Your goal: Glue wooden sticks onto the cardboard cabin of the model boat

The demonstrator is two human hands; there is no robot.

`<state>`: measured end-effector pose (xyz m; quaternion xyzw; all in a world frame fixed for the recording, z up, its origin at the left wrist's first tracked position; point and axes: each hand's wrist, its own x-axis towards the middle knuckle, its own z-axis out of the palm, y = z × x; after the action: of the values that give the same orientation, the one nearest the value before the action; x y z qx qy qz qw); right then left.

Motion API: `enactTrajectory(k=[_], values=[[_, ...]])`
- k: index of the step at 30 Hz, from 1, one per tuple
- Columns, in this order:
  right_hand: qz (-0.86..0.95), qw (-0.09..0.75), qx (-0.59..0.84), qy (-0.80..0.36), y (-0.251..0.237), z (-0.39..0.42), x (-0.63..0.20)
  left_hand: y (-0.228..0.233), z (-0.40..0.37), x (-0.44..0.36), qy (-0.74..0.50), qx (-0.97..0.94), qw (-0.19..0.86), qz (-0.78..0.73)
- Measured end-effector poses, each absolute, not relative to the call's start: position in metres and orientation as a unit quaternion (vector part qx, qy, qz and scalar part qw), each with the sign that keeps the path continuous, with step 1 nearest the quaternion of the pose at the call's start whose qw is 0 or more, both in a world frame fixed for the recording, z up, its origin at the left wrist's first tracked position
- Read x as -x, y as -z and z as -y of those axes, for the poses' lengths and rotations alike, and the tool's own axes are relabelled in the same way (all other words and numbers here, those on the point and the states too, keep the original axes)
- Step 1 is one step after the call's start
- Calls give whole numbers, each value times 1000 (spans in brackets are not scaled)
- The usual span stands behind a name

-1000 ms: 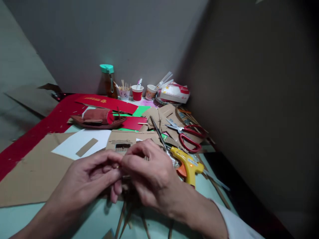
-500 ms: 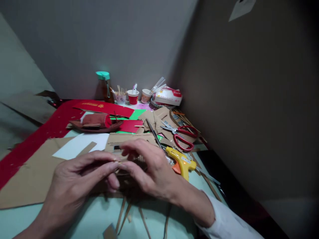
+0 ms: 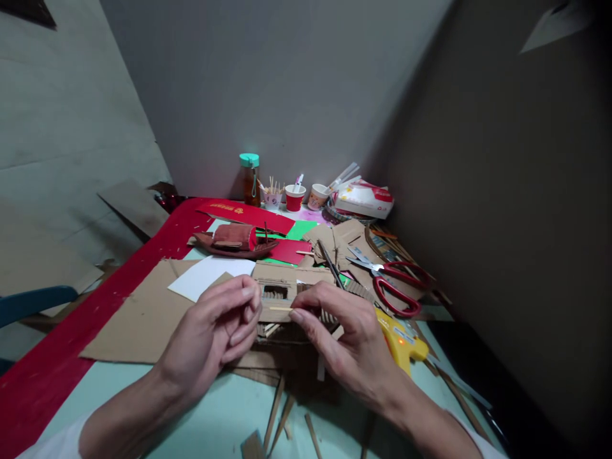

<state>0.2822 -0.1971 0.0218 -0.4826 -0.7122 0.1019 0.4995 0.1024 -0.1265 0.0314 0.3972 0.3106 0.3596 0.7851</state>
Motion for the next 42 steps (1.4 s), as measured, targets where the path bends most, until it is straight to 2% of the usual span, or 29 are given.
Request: enactTrajectory(k=[5, 12, 21, 26, 30, 35, 39, 42], values=[[709, 510, 477, -97, -22, 196, -282, -31, 120, -98, -290, -370, 834, -289], [726, 506, 461, -73, -18, 199, -282, -24, 126, -100, -244, -359, 849, -301], [742, 462, 483, -45, -13, 193, -279, -11, 126, -98, -255, -474, 752, -382], [633, 447, 632, -16, -41, 238, -310, -17, 124, -98, -283, -502, 720, -387], [498, 355, 791, 38, -30, 288, -331, -23, 120, -96, -301, -516, 701, -390], [432, 198, 879, 42, 8, 299, -315, -25, 121, -100, -302, -535, 694, -375], [425, 155, 891, 21, 9, 287, -301, -29, 122, -104, -303, -562, 678, -364], [399, 164, 902, 10, 5, 286, -303, -33, 120, -105, -302, -593, 655, -358]])
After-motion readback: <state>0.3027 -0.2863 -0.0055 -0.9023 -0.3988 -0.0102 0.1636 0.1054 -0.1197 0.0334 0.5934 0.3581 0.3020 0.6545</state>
